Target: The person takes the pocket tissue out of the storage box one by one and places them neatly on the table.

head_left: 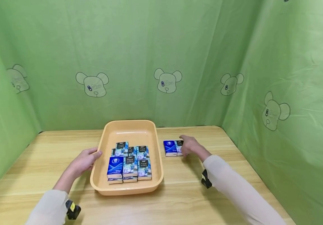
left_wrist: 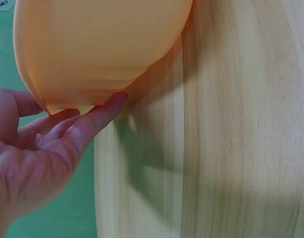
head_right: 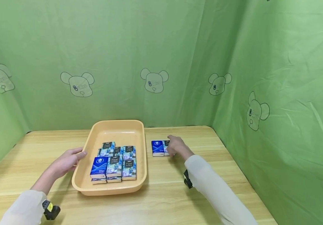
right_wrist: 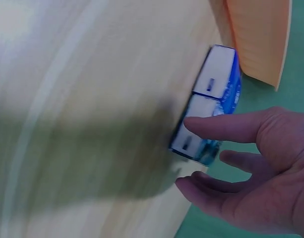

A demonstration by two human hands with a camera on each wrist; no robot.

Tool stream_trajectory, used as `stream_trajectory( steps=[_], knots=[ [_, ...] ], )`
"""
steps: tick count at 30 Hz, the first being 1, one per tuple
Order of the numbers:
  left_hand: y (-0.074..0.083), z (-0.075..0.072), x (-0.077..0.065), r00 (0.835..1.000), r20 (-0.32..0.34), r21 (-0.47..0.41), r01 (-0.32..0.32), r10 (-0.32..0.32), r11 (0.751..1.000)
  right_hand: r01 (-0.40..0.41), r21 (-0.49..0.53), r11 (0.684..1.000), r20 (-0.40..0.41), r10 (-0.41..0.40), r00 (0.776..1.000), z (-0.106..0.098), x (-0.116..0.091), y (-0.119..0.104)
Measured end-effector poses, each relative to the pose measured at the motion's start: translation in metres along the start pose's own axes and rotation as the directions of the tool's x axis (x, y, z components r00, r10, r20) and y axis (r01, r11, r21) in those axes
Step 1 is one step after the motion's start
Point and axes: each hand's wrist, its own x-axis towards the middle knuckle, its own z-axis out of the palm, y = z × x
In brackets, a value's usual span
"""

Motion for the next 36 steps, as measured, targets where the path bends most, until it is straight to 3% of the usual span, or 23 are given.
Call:
stream_trajectory(
  steps=[9,15,28,36],
  knots=[
    [-0.003,-0.001,0.001,1.000,-0.005,0.005,0.002,-0.002,1.000,0.063,-0.089,0.994,0.009,-0.062,0.998,-0.023,-0.009,-0.019],
    [-0.004,-0.002,-0.001,1.000,-0.008,0.001,-0.001,0.001,1.000,0.110,-0.071,0.991,-0.030,-0.113,0.993,-0.030,-0.019,-0.038],
    [-0.003,-0.001,-0.001,1.000,-0.005,0.012,0.004,-0.004,1.000,0.238,-0.026,0.971,-0.134,-0.239,0.962,-0.015,-0.047,-0.087],
    [0.000,-0.001,0.001,1.000,0.001,0.021,-0.004,0.004,1.000,0.305,0.017,0.952,-0.120,-0.301,0.946,-0.005,-0.063,-0.107]
  ],
)
